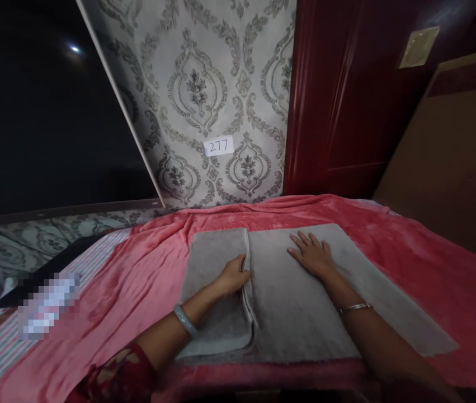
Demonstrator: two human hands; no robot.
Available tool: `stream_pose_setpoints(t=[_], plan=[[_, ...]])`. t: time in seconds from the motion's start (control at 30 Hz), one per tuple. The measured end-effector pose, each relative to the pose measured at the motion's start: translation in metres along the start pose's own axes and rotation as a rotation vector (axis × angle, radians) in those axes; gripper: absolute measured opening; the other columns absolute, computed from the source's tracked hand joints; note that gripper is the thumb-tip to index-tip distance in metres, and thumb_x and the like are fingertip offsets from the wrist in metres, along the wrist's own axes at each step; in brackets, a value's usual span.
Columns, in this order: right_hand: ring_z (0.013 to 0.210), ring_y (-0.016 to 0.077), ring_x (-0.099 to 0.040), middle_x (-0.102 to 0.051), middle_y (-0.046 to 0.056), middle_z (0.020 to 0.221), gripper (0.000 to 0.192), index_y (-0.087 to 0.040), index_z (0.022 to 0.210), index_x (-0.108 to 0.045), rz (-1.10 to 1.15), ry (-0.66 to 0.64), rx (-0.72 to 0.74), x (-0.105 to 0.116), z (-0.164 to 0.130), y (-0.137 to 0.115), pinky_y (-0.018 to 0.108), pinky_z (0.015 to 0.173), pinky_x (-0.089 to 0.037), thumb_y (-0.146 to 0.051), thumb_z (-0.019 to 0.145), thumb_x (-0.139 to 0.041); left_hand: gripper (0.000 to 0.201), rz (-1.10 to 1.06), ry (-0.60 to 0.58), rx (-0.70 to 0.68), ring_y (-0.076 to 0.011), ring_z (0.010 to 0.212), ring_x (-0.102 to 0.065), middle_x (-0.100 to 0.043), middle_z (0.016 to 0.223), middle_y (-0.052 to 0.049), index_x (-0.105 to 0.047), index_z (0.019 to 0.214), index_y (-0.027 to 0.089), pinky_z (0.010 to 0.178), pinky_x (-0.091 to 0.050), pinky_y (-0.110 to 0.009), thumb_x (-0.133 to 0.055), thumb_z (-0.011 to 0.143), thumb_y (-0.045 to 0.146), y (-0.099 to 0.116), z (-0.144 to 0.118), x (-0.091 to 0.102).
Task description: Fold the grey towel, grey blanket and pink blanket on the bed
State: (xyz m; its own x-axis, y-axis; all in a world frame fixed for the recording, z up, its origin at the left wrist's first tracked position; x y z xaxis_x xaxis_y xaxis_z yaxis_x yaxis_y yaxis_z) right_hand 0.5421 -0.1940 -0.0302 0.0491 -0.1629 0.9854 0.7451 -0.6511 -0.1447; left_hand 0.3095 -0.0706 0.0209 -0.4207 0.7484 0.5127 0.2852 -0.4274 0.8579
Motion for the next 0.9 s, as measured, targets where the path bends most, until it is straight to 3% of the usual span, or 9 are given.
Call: stream_pose_setpoints(t=[0.1,0.17,0.27,0.37,0.47,0.6,0.7,0.77,0.9], plan=[[0.151,0.0307,-0.018,-0.023,0.000,0.166,0.060,-0.034,0.156,-0.035,0.005,-0.005,0.001,0.001,0.000,-0.001,0.060,0.117,-0.021,-0.059,0.101,-0.029,0.059,0.077,0.017,-0.012,-0.0262,0.113,-0.062,-0.070,0.121,-0.010,-0.061,0.126,0.013,0.104,-0.046,-0.039,-0.054,0.067,0.015,0.010,0.002,-0.004],[0.151,0.0309,-0.018,-0.023,0.001,0.166,0.060,-0.034,0.156,-0.034,0.005,-0.007,0.002,0.002,0.000,-0.001,0.061,0.117,-0.021,-0.058,0.101,-0.029,0.059,0.110,-0.006,-0.007,-0.0251,0.108,-0.064,-0.071,0.116,-0.009,-0.060,0.127,0.014,0.101,-0.049,-0.037,-0.056,0.068,0.016,0.015,0.001,-0.012],[0.151,0.0309,-0.018,-0.023,0.001,0.166,0.060,-0.034,0.156,-0.035,0.005,-0.006,-0.002,0.004,-0.001,-0.002,0.061,0.118,-0.021,-0.057,0.101,-0.030,0.062,0.130,-0.109,0.055,-0.0217,0.067,-0.067,-0.070,0.078,-0.003,-0.055,0.135,0.013,0.072,-0.057,-0.036,-0.061,0.074,0.026,0.012,-0.004,-0.028],[0.151,0.0308,-0.018,-0.023,0.001,0.166,0.059,-0.033,0.156,-0.035,0.004,-0.003,0.001,0.004,-0.002,-0.002,0.060,0.118,-0.021,-0.057,0.101,-0.031,0.070,0.154,-0.230,0.063,-0.0177,0.041,-0.054,-0.057,0.058,0.003,-0.045,0.145,0.010,0.050,-0.049,-0.031,-0.057,0.084,0.041,0.011,-0.016,-0.038],[0.151,0.0313,-0.020,-0.024,0.002,0.165,0.059,-0.032,0.156,-0.035,0.004,0.008,0.014,0.004,-0.003,-0.001,0.061,0.117,-0.022,-0.055,0.101,-0.030,0.063,0.261,-0.212,-0.135,-0.0203,0.061,-0.064,-0.066,0.071,-0.003,-0.051,0.143,0.011,0.064,-0.052,-0.032,-0.055,0.086,0.039,0.024,-0.035,-0.032],[0.150,0.0320,-0.022,-0.027,0.004,0.164,0.057,-0.031,0.154,-0.039,0.003,0.027,0.022,0.008,-0.006,-0.001,0.061,0.116,-0.023,-0.053,0.101,-0.031,0.048,0.441,-0.132,-0.322,-0.0272,0.113,-0.064,-0.069,0.122,-0.014,-0.063,0.133,0.019,0.101,-0.048,-0.042,-0.056,0.087,0.030,0.033,-0.065,-0.003],[0.147,0.0332,-0.028,-0.036,0.009,0.160,0.052,-0.026,0.148,-0.049,0.043,0.060,0.026,0.020,-0.010,-0.005,0.060,0.115,-0.026,-0.046,0.100,-0.039,0.053,0.613,0.019,-0.281,-0.0334,0.139,-0.046,-0.053,0.148,-0.016,-0.059,0.138,0.022,0.116,-0.033,-0.054,-0.060,0.085,0.029,0.018,-0.081,0.036],[0.140,0.0322,-0.040,-0.050,0.014,0.149,0.046,-0.019,0.139,-0.058,0.143,0.074,0.046,0.029,-0.012,-0.014,0.051,0.113,-0.032,-0.035,0.097,-0.048,0.059,0.693,0.119,-0.204,-0.0367,0.147,-0.034,-0.043,0.156,-0.016,-0.053,0.144,0.023,0.118,-0.026,-0.061,-0.060,0.087,0.036,-0.001,-0.089,0.059],[0.107,0.0216,-0.065,-0.071,0.012,0.115,0.037,-0.016,0.128,-0.065,0.309,0.036,0.091,0.036,-0.010,-0.050,0.029,0.094,-0.047,-0.027,0.097,-0.050,0.064,0.756,0.132,-0.079,-0.0396,0.151,-0.022,-0.034,0.162,-0.015,-0.048,0.148,0.027,0.116,-0.025,-0.067,-0.058,0.089,0.049,-0.044,-0.101,0.065]])
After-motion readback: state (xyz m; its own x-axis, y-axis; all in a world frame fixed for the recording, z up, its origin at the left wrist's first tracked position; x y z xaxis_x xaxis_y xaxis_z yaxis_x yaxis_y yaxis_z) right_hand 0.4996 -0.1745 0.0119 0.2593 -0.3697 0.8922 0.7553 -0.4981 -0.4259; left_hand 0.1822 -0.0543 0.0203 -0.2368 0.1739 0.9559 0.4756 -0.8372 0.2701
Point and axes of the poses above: each hand's wrist, its own z-axis towards the middle knuckle, its own x-axis out of the back of the hand, y = z × x, the point moved 6 cm from there along z, towards the middle knuckle
